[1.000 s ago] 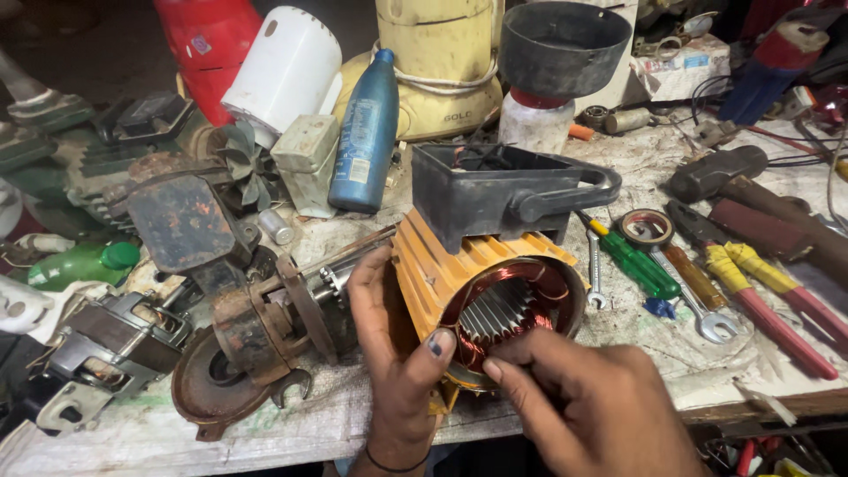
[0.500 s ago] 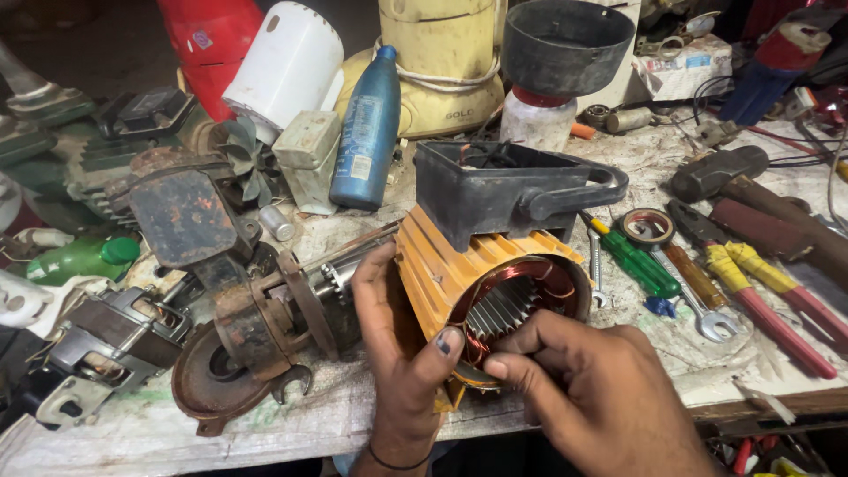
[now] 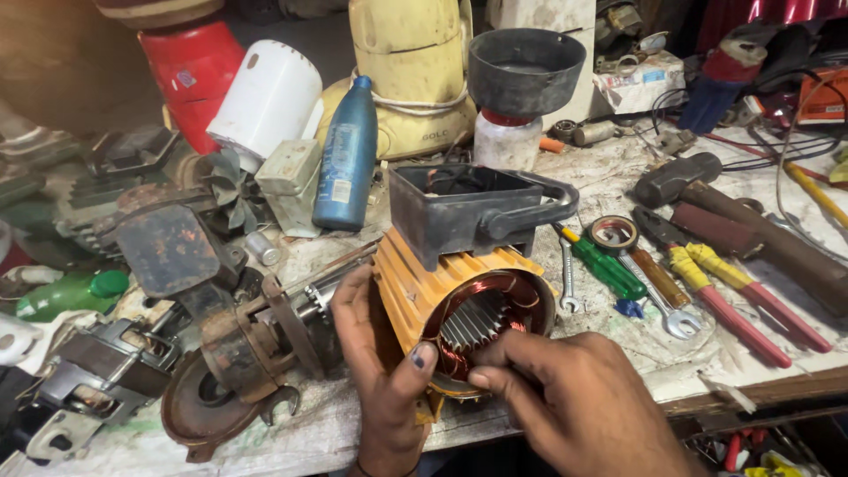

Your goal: The person holds a yellow motor housing and uses a small metal tool to scrape and adjust the copper windings inside. The person repeatedly rotates the housing and continues scraping the interior coils throughout the clip.

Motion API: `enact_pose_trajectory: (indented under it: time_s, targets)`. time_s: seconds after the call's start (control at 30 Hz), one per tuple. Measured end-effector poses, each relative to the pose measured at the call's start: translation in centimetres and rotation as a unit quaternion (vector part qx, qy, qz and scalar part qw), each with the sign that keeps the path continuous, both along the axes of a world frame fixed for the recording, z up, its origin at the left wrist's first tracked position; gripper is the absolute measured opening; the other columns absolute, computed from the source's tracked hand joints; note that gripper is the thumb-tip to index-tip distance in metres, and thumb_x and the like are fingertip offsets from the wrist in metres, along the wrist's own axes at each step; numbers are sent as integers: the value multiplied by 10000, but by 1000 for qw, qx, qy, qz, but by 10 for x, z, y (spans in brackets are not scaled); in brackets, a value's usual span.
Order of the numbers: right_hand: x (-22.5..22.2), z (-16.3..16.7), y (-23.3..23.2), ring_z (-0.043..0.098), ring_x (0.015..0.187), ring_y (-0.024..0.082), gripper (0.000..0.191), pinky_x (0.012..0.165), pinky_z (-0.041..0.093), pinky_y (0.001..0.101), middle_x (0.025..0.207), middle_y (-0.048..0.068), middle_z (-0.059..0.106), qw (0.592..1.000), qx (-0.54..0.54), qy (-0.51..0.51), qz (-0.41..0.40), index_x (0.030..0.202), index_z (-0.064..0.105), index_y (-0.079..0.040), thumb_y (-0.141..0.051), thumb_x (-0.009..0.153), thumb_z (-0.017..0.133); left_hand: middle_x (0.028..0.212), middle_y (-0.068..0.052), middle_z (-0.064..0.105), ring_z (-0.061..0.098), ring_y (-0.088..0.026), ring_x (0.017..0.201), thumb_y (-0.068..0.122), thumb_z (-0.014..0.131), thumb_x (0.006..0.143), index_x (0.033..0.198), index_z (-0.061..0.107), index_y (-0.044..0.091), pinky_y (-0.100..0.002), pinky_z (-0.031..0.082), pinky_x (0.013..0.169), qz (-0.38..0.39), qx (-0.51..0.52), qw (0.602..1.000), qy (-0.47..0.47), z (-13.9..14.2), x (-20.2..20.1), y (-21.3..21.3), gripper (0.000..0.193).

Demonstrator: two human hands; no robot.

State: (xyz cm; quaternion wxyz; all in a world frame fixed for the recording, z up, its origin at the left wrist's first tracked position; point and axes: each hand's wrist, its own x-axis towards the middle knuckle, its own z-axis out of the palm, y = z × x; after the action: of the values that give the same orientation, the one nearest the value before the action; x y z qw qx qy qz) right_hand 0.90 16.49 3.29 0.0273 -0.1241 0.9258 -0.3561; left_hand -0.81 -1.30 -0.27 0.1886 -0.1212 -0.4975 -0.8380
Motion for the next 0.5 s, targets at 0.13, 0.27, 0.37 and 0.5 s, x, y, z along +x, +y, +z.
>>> enact_pose_trajectory:
  time_s: [0.13, 0.27, 0.37, 0.5]
  targets:
    - [0, -10, -1, 719, 462, 228, 144, 482, 498, 394, 486, 75, 669, 999, 30, 11, -15, 854, 761, -188, -329, 871, 786, 1462, -248, 453, 505, -334, 1357, 309, 789, 752, 1532, 239, 22, -471, 428, 1160, 4, -10, 1000, -1, -5, 0, -2, 996]
    - [5, -13, -7, 712, 520, 259, 163, 486, 499, 395, 591, 62, 693, 985, 19, 169, 41, 902, 722, -149, -301, 921, 777, 1386, -278, 467, 551, -372, 1313, 368, 762, 712, 1534, 234, 5, -533, 526, 1122, 32, -33, 999, 0, -7, -9, -3, 1042]
    - [5, -2, 0, 724, 525, 239, 223, 504, 538, 366, 629, 65, 728, 972, 12, 216, 96, 1086, 804, -158, -275, 897, 781, 1433, -270, 453, 520, -364, 1355, 359, 788, 742, 1520, 249, -17, -516, 464, 1168, 39, -21, 999, -5, -7, -9, -4, 1018]
    - [-15, 20, 43, 766, 607, 162, 167, 539, 603, 301, 782, 55, 785, 971, -137, 195, 17, 1044, 806, -126, -194, 950, 685, 1449, -250, 438, 511, -347, 1359, 338, 785, 721, 1512, 250, 7, -493, 450, 1157, 33, -15, 999, -22, -7, -6, -2, 1011]
